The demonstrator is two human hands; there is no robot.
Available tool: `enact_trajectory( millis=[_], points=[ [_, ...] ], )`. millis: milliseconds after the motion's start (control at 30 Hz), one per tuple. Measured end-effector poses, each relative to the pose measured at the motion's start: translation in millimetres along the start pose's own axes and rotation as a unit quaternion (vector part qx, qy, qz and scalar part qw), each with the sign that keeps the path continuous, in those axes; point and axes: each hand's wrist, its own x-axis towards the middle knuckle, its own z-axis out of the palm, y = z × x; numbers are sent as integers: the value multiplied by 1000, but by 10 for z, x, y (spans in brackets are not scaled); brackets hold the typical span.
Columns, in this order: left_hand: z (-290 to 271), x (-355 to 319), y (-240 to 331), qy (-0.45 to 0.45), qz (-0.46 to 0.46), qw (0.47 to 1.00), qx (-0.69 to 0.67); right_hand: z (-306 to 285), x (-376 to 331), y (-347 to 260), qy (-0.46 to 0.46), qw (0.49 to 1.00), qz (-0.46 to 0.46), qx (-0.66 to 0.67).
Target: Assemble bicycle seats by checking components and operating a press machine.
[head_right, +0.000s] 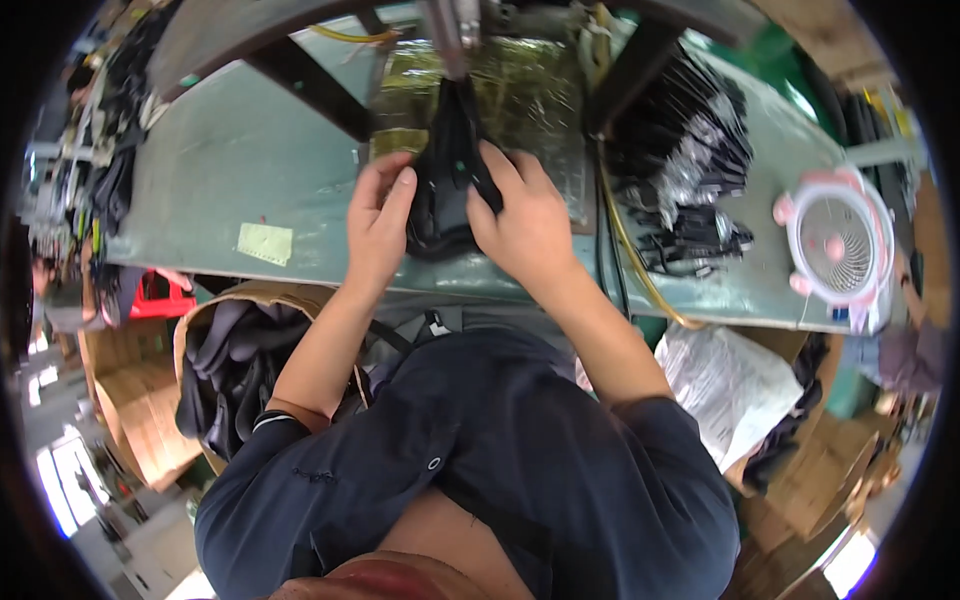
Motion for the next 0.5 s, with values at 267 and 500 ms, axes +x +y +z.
enact_trajectory(
  millis=[267,500],
  points=[
    [349,618,-172,-1,410,785,464,287,332,500,126,991,-20,-42],
    [273,893,-82,30,488,747,451,386,619,436,142,989,-27,9]
  ],
)
